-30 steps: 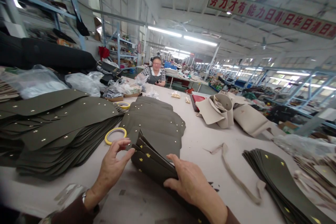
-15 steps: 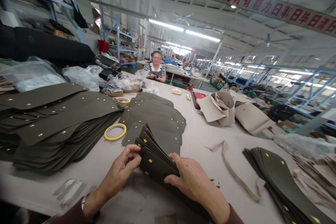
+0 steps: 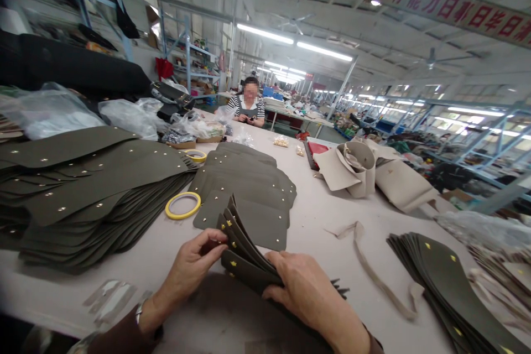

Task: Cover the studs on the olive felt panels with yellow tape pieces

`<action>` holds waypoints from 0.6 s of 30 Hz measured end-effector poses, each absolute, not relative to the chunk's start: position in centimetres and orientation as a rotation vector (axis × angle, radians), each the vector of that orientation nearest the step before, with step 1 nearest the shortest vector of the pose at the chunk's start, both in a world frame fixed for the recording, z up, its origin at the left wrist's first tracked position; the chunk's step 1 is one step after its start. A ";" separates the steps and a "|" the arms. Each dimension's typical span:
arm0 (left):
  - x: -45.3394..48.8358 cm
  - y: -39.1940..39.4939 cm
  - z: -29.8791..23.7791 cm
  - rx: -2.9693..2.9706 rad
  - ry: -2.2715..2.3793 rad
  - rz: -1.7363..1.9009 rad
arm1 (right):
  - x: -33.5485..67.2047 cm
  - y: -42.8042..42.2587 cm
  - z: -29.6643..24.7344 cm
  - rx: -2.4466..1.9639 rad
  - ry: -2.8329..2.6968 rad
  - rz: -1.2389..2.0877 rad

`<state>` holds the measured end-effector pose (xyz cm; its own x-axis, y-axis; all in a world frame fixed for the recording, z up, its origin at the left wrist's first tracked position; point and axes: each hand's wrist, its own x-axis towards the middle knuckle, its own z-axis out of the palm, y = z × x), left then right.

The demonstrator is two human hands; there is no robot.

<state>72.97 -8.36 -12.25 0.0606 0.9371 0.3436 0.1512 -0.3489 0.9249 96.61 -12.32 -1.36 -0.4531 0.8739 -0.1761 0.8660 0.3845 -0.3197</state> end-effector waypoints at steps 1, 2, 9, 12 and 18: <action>72.8 -8.4 -12.3 1.616 1.102 1.349 | 96.5 -12.3 -1.3 -1.637 -2.594 0.583; 72.6 -8.4 -12.3 1.631 1.087 1.337 | 96.5 -12.4 -1.3 -1.640 -2.592 0.582; 72.0 -7.5 -11.2 1.821 0.987 1.303 | 96.5 -12.7 -2.1 -1.642 -2.669 0.477; 72.4 -7.5 -11.0 1.866 0.979 1.324 | 96.5 -12.8 -2.4 -1.615 -2.727 0.431; 73.3 -7.9 -11.1 1.906 0.973 1.354 | 96.1 -13.2 -2.3 -1.577 -2.828 0.328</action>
